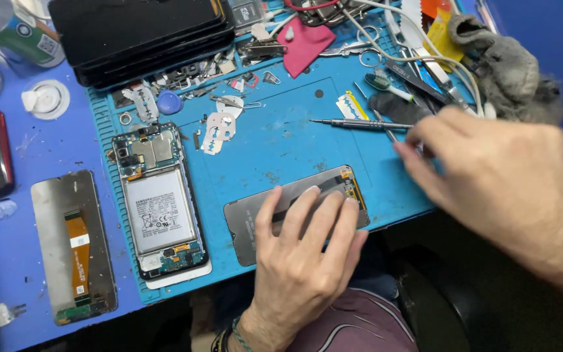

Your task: The person cleans a smartphone screen assembly using a toothbrush and a cloth. They then use a metal spudger to carefully pry and separate the screen layers along the edges of the device.

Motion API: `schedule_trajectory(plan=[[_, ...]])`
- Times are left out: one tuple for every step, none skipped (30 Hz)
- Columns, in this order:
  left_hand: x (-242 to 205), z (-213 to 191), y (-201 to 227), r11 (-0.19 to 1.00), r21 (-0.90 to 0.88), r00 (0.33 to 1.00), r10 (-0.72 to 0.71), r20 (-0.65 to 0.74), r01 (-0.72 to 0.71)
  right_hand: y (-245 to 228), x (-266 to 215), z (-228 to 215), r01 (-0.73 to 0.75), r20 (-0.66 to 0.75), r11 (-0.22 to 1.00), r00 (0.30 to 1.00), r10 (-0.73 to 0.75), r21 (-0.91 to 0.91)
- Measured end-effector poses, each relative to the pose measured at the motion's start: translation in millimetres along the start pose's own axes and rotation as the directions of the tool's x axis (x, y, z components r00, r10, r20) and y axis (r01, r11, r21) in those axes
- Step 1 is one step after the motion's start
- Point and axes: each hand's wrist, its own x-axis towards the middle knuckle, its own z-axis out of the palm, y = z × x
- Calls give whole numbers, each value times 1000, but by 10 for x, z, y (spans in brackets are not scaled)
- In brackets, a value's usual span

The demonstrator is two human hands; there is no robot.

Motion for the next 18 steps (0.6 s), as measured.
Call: schedule_trajectory(plan=[[3,-12,11,1000,3,1000,18,6,-18,-77,-15,-25,22,106,999,994,-19,-30],[-6,-9,4,1000,9,1000,15,-3,-15,-101,-30,21,29,99,999,995,-26,-32],[-9,-26,4,1000,-12,1000,20,3,-20,-125,-40,49,16,132,995,991,-3,-98],[22,-48,-32,999,-18,999,35,-5,-36,-144,5,90,1,139,986,990,23,-166],[19,-73,-44,999,4,999,42,-26,-42,-154,-28,112,3,110,986,994,15,-169],[55,-119,-91,996,-67,998,58,-12,-59,-160,9,145,-31,122,985,991,53,-173],[90,-180,-135,988,-138,997,77,2,-76,-169,52,168,-66,133,982,987,90,-175],[87,-183,-137,991,-98,996,92,-21,-94,-149,77,196,-69,85,983,993,85,-169],[78,-170,-145,986,-140,996,90,3,-88,-130,100,241,-108,127,985,984,125,-134],[33,-141,-121,976,-201,995,90,40,-80,-117,42,271,-155,190,982,966,173,-105],[47,-169,-155,979,-181,994,105,30,-98,-112,171,203,-163,164,981,970,178,-101],[28,-172,-142,968,-232,994,103,38,-91,-96,224,114,-235,380,964,886,266,-126],[1,-161,-141,956,-282,994,101,47,-84,-85,276,41,-307,568,937,746,347,-168],[-4,-194,-136,954,-287,993,106,43,-89,-23,258,-2,-310,566,935,745,353,-175],[-14,-223,-135,949,-299,994,107,2,-102,33,238,-41,-325,580,911,703,411,-253],[-37,-251,-127,944,-310,994,106,-39,-113,84,206,-77,-336,588,883,659,469,-328],[-53,-253,-128,942,-316,993,108,-41,-115,260,75,61,-337,587,880,656,474,-334],[-75,-256,-131,944,-308,993,110,-52,-120,428,-69,203,-313,569,917,720,398,-246]])
